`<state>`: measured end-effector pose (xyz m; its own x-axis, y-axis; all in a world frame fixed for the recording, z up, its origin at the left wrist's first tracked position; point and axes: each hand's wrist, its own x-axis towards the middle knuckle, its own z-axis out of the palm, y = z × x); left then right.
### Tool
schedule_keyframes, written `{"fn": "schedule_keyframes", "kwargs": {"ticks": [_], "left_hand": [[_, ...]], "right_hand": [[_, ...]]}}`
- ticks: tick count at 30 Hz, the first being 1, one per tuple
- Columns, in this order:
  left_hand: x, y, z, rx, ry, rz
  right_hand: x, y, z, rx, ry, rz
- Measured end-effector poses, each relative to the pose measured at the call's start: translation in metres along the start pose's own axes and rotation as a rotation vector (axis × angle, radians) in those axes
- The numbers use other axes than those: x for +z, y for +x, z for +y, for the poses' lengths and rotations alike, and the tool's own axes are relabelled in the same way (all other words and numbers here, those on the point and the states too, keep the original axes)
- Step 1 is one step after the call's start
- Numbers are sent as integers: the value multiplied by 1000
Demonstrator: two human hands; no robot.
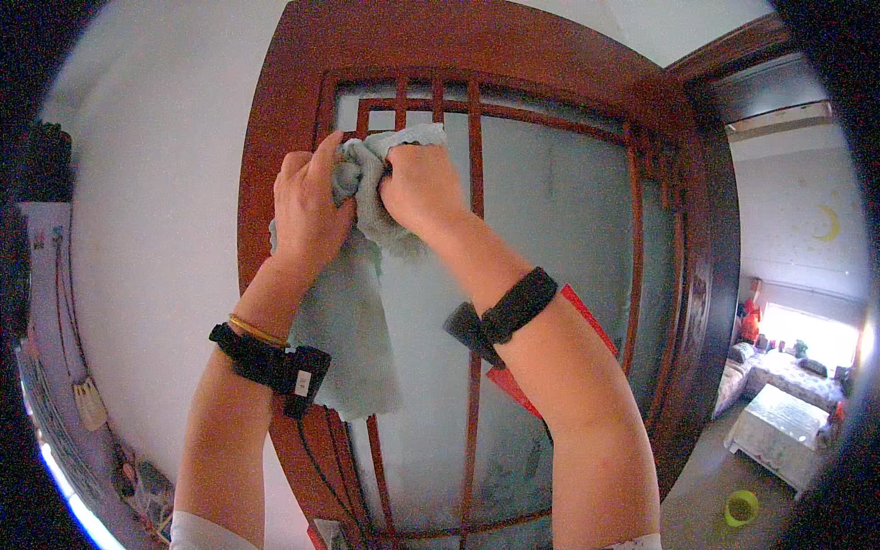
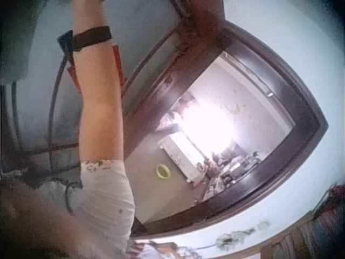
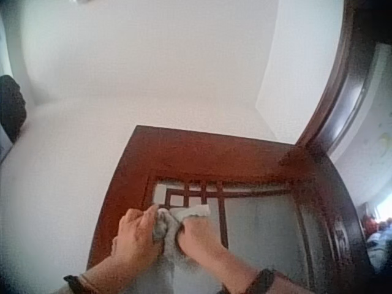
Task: The person wipes the wooden frame and glass panels of a door with a cloth, then cleans the surface of a light switch on the adjacent wall.
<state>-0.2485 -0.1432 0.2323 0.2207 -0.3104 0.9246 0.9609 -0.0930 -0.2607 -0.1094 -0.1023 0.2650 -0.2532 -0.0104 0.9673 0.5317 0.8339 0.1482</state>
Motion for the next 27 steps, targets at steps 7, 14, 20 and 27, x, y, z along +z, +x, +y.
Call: {"fn": "schedule_keyframes", "kwargs": {"ticks": [7, 14, 20, 27], "left_hand": [[-1, 2, 9, 46, 187, -14], [-1, -3, 13, 48, 290, 71], [13, 5, 6, 51, 201, -21], [8, 20, -6, 172, 69, -68]], "right_hand": [[-10, -3, -4, -181, -400, -14], [-15, -8, 0, -251, -579, 168], [-20, 9, 10, -407, -555, 159], [-14, 14, 12, -517, -536, 135]]}}
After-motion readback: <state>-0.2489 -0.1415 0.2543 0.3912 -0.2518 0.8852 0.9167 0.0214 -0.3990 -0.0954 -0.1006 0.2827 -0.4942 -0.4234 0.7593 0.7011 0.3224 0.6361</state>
